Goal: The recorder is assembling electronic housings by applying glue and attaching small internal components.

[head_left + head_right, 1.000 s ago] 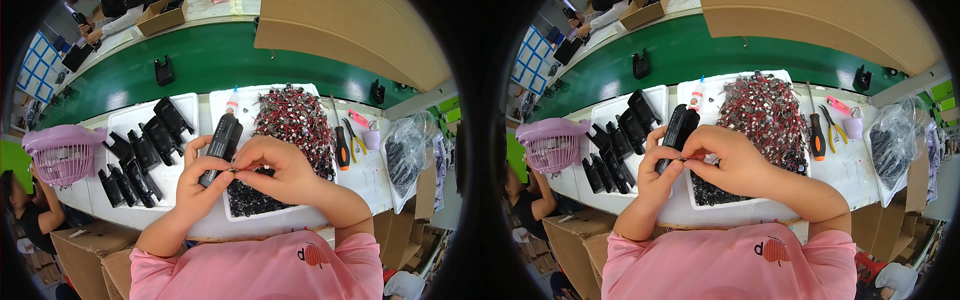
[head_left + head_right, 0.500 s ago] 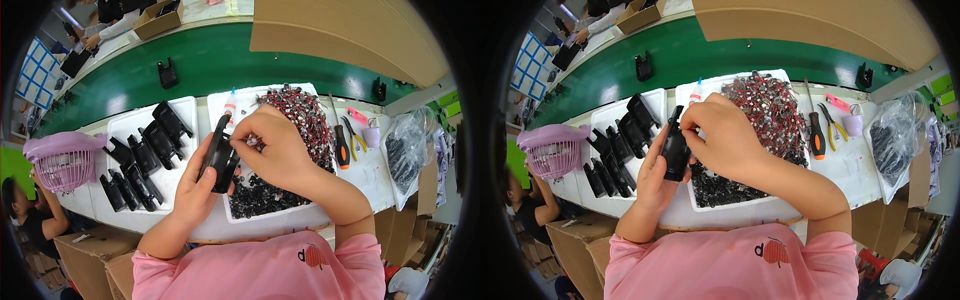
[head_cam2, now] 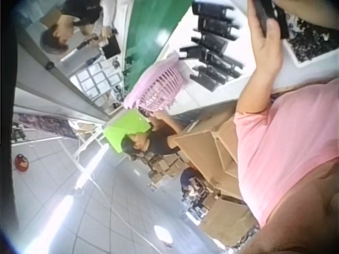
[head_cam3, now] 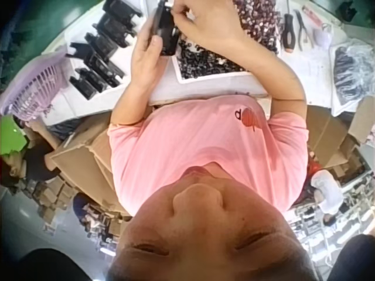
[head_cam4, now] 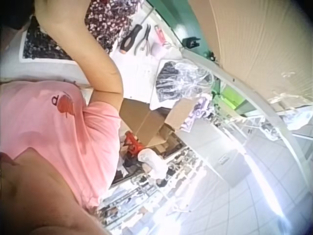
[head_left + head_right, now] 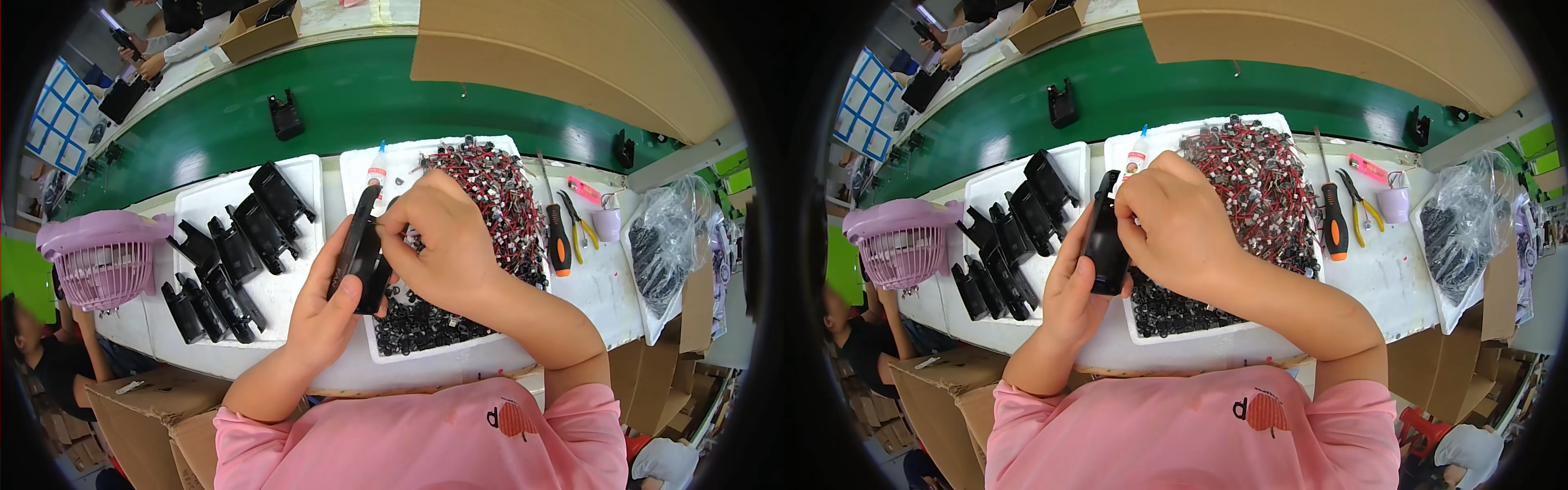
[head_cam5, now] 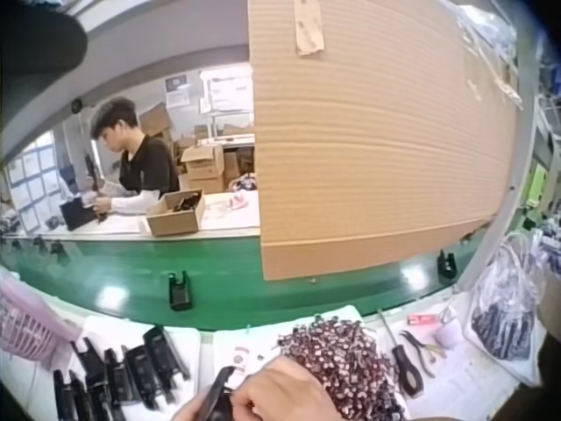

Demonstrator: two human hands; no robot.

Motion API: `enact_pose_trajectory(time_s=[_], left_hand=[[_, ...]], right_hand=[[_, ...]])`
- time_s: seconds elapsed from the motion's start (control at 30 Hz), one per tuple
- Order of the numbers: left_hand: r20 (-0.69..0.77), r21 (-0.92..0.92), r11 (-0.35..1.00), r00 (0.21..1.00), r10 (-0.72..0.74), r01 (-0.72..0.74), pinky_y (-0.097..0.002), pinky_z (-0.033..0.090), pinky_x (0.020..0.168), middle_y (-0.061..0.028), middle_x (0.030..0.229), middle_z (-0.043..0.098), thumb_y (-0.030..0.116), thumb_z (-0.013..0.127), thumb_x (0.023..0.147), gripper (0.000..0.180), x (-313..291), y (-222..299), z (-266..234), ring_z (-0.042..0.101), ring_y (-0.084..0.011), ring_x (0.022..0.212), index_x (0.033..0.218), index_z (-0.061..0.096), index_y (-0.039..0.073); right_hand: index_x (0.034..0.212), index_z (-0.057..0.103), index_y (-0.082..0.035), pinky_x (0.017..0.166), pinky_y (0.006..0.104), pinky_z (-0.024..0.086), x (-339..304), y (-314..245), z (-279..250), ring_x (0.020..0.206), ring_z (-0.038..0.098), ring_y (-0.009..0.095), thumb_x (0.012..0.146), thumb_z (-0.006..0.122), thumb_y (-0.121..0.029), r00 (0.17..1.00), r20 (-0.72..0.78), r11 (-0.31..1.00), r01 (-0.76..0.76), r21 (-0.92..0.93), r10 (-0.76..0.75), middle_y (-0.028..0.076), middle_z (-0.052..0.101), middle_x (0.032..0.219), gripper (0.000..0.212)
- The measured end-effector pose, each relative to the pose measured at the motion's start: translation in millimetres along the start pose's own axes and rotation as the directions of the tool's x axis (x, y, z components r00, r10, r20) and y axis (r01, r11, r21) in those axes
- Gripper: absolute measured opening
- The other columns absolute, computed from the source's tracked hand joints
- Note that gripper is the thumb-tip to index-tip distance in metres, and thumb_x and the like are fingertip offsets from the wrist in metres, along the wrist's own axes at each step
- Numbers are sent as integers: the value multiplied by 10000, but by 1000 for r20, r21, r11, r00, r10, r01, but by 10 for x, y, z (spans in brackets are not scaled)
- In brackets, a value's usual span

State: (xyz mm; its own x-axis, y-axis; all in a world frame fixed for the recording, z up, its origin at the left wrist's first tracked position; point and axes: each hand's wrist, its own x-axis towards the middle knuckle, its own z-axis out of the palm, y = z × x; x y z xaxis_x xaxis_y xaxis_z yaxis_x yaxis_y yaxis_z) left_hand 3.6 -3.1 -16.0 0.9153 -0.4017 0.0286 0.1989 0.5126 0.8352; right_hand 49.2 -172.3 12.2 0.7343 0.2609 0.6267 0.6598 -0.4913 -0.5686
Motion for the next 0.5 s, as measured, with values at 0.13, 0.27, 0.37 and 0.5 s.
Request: enact_pose_trajectory(time_s=[0.13, 0.27, 0.37, 0.5], left_hand=[[-4, 53, 998, 1000, 13, -13, -306, 481, 685, -116, 1263, 426, 243, 462, 942, 612, -4, -11, 11, 529, -197, 979, 1427, 146, 45], [6, 69, 997, 999, 38, -38, -301, 478, 697, -102, 1248, 435, 241, 464, 941, 607, -13, -43, -7, 529, -182, 955, 1424, 153, 44], [-13, 81, 997, 1000, 17, -16, -309, 473, 697, -98, 1230, 446, 245, 453, 945, 581, -10, -52, 2, 528, -186, 951, 1417, 178, 47], [-87, -133, 985, 989, -121, 109, -326, 462, 683, -105, 1219, 458, 256, 433, 953, 544, 41, -5, 28, 528, -216, 976, 1405, 215, 47]], right_hand=[[709, 502, -59, 594, 377, 434, -5, 11, 28, 679, 511, 275, 610, 639, 6, 999, 4, 999, 40, -31, -40, 71, 535, 667, 182], [716, 505, -55, 607, 374, 436, -17, -50, 60, 690, 513, 276, 615, 633, 6, 999, 29, 996, 34, -87, -32, 76, 535, 669, 174], [746, 540, -63, 598, 376, 421, -48, -17, 104, 679, 509, 267, 618, 642, 33, 996, 2, 990, 92, -110, -92, 60, 518, 659, 190], [843, 580, -33, 675, 372, 443, 14, 29, 44, 777, 535, 281, 675, 621, 23, 984, 147, 995, -102, -14, 103, 86, 587, 761, 181]])
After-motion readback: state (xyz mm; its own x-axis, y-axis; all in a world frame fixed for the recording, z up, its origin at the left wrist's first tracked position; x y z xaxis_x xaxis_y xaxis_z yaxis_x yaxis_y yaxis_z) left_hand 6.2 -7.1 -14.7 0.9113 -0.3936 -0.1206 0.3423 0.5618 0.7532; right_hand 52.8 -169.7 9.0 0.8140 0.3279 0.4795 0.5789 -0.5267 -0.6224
